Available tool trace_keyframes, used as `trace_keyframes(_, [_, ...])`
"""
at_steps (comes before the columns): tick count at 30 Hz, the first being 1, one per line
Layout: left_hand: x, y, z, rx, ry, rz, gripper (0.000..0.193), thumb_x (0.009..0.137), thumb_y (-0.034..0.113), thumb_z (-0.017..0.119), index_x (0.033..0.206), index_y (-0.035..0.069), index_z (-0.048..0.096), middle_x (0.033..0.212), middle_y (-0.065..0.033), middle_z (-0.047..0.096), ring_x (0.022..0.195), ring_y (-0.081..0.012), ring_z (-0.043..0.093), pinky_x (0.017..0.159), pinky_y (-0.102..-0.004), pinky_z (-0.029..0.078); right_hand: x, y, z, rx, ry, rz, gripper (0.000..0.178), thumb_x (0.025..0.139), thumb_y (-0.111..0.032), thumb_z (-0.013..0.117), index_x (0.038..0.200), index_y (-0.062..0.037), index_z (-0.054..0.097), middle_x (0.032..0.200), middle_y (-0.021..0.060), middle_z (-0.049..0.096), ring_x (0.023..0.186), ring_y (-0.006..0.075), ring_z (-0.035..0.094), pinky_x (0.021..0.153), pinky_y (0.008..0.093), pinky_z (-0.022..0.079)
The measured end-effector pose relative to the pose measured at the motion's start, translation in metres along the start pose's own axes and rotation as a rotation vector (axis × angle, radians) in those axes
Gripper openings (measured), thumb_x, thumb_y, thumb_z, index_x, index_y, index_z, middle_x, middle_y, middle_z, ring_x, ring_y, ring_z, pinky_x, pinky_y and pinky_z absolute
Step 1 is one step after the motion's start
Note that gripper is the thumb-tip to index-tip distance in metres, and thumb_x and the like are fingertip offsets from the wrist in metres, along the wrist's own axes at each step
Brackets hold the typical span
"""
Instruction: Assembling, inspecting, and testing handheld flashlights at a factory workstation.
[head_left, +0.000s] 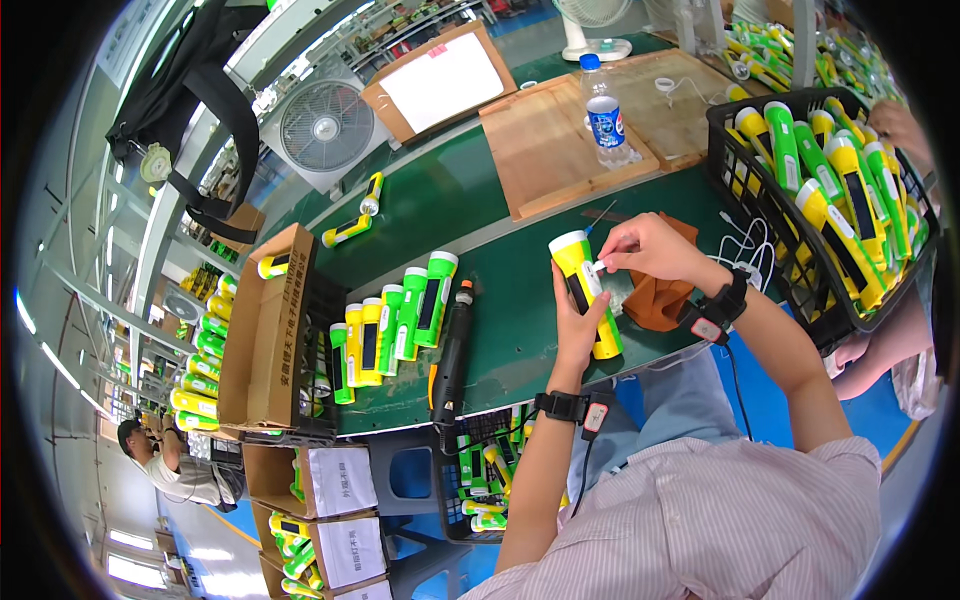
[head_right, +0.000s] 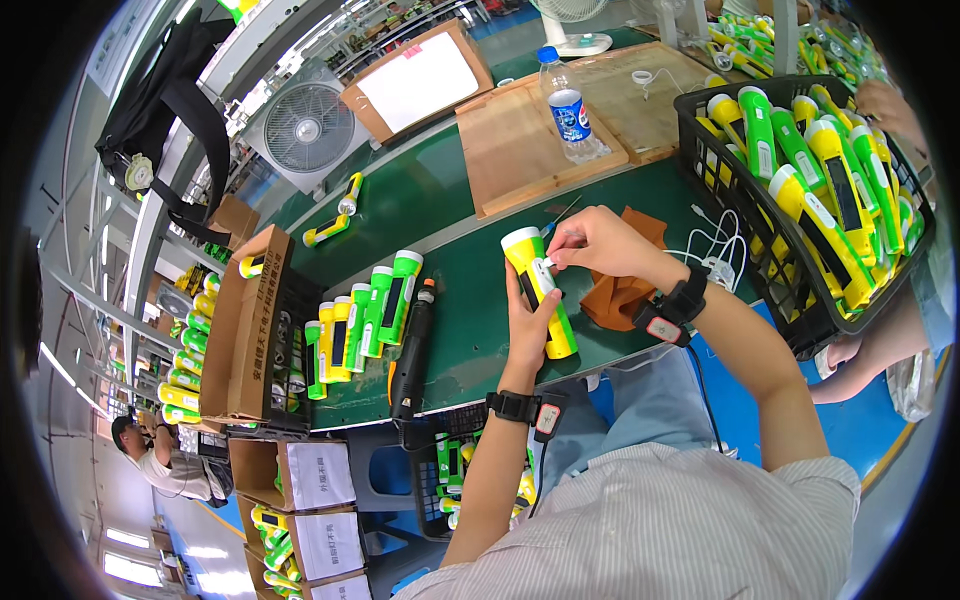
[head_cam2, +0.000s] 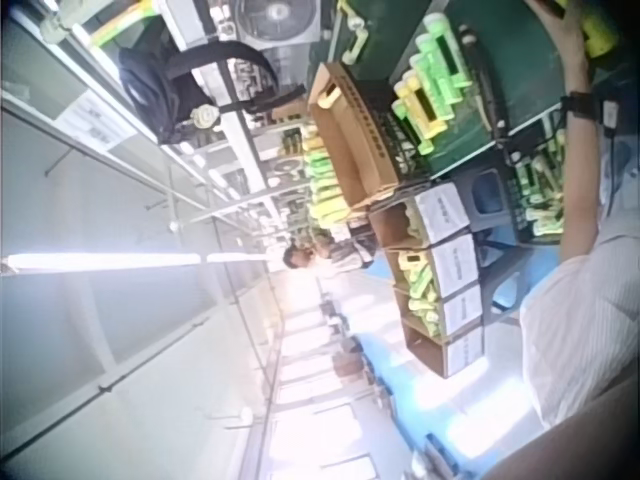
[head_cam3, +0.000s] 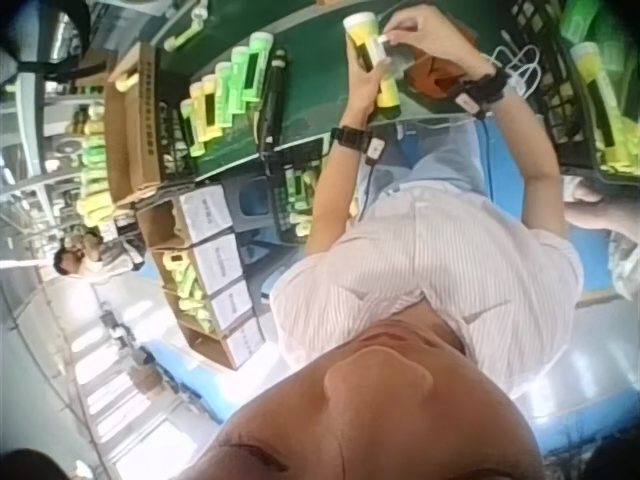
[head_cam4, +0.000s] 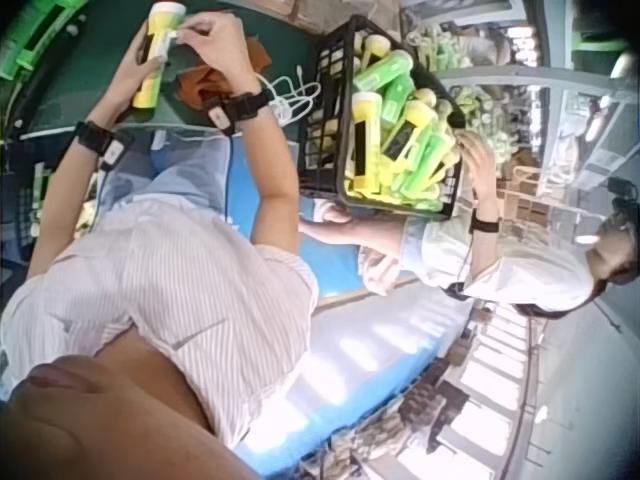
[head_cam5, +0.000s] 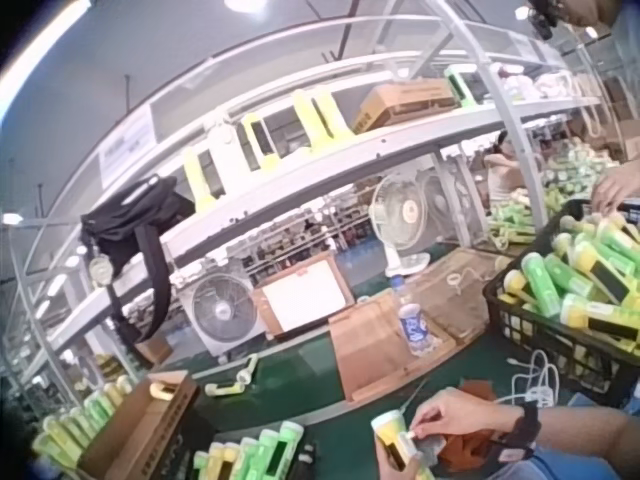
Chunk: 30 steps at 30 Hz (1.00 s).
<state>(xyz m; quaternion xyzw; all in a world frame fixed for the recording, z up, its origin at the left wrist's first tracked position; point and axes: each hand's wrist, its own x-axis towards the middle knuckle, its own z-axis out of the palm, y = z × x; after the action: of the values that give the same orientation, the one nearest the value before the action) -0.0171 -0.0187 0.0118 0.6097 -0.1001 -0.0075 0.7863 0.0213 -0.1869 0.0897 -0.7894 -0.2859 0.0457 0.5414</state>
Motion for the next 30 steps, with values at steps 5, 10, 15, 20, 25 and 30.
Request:
trace_keyframes(5, [0.0,-0.002,0.001,0.044,-0.025,-0.004,0.086,0.077,0.003,0.06,0.139,0.007,0.001,0.131,-0.0141,0.031,0.113,-0.0205,0.041,0.09,-0.0291,0.039,0.0,0.009,0.01,-0.039,0.104,0.048,0.007,0.076,-0.003,0.06,0.078,0.004,0.061,0.069,0.0073,0.064,0.063,0.0091,0.059,0.059,0.0224,0.045])
trace_keyframes(10, [0.0,-0.006,0.0,0.102,-0.026,0.013,0.088,0.076,0.005,0.061,0.139,0.006,0.0,0.133,-0.0149,0.027,0.116,-0.0213,0.037,0.091,-0.029,0.038,-0.001,0.01,0.015,-0.015,0.152,0.051,0.008,0.075,-0.004,0.059,0.077,0.0035,0.061,0.067,0.0063,0.064,0.061,0.0082,0.058,0.057,0.0228,0.045])
trace_keyframes(15, [-0.001,-0.003,0.003,0.202,-0.006,0.051,0.091,0.074,0.0,0.06,0.139,0.01,-0.003,0.127,-0.0119,0.033,0.103,-0.0177,0.044,0.08,-0.0274,0.044,-0.006,0.003,0.023,-0.212,0.293,-0.031,0.009,0.074,-0.006,0.061,0.078,0.0017,0.062,0.067,0.0109,0.063,0.058,0.0154,0.06,0.055,0.0258,0.045])
trace_keyframes(20, [-0.005,-0.004,0.003,0.208,-0.003,0.084,0.098,0.071,-0.002,0.062,0.139,0.013,-0.007,0.123,-0.0125,0.036,0.097,-0.0189,0.047,0.078,-0.0283,0.045,-0.009,0.003,0.035,-0.288,0.375,-0.069,0.01,0.074,-0.007,0.062,0.078,0.0011,0.062,0.067,0.012,0.062,0.06,0.0202,0.061,0.057,0.028,0.046])
trace_keyframes(25, [-0.007,-0.005,-0.001,0.166,-0.011,0.105,0.099,0.071,-0.003,0.061,0.139,0.014,-0.009,0.127,-0.0135,0.031,0.099,-0.0194,0.045,0.077,-0.0284,0.046,-0.018,0.002,0.052,-0.232,0.45,-0.122,0.011,0.075,-0.012,0.062,0.075,-0.0014,0.061,0.067,0.0124,0.062,0.058,0.0261,0.06,0.052,0.0304,0.045])
trace_keyframes(30, [-0.004,-0.006,0.0,0.252,-0.002,0.181,0.098,0.072,-0.005,0.058,0.139,0.016,-0.01,0.125,-0.0131,0.032,0.093,-0.0189,0.048,0.074,-0.0292,0.048,-0.016,0.002,0.046,-0.266,0.399,-0.04,0.01,0.075,-0.013,0.062,0.077,-0.0038,0.061,0.067,0.0107,0.062,0.059,0.0261,0.06,0.053,0.0312,0.045])
